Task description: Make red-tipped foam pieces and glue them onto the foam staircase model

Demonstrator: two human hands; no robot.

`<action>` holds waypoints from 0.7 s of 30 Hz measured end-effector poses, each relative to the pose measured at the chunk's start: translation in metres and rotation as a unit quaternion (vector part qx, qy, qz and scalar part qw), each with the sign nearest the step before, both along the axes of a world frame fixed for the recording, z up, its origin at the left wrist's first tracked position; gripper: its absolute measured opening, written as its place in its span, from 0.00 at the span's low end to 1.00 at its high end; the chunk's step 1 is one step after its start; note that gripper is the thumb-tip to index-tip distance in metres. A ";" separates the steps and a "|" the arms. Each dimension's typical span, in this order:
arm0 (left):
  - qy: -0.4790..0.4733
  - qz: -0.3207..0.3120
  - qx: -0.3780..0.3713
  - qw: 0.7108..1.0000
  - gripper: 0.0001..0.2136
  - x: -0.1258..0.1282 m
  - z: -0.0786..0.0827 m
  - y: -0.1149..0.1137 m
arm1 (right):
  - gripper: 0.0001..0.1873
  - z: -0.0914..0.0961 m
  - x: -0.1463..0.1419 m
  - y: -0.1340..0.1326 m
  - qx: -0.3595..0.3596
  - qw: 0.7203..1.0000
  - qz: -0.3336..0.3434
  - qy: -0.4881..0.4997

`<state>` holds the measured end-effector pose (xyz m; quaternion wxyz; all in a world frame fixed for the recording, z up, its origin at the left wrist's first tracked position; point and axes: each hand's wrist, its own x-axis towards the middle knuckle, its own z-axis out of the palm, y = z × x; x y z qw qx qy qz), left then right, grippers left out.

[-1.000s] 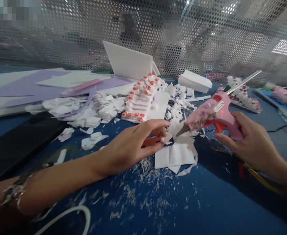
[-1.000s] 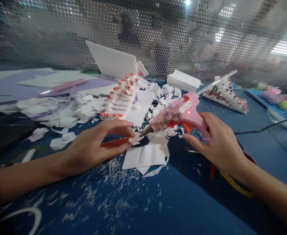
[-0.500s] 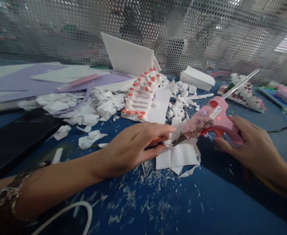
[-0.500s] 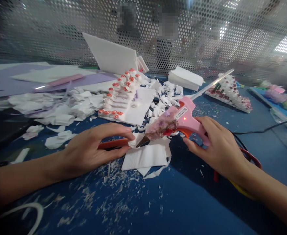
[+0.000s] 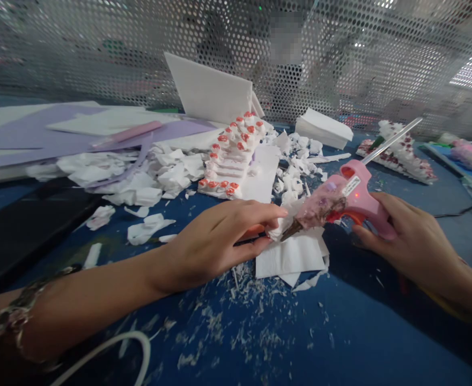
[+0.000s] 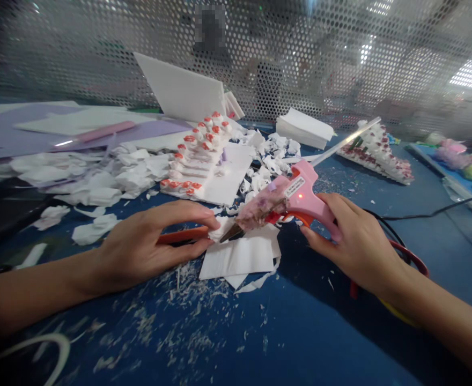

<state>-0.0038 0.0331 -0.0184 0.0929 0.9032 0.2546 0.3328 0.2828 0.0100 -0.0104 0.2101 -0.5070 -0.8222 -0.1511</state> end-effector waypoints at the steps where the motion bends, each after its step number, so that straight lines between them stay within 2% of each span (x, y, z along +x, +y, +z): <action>1: 0.000 -0.001 0.000 1.000 0.09 0.000 0.000 0.000 | 0.17 0.000 0.000 0.000 -0.003 1.000 -0.002 0.002; 11: -0.004 -0.003 -0.002 1.000 0.08 0.000 0.000 0.000 | 0.16 0.002 0.000 -0.002 -0.017 1.000 -0.006 0.007; 21: -0.059 -0.044 -0.014 0.997 0.11 0.000 -0.004 0.001 | 0.17 0.011 0.003 0.002 -0.002 0.998 -0.046 -0.030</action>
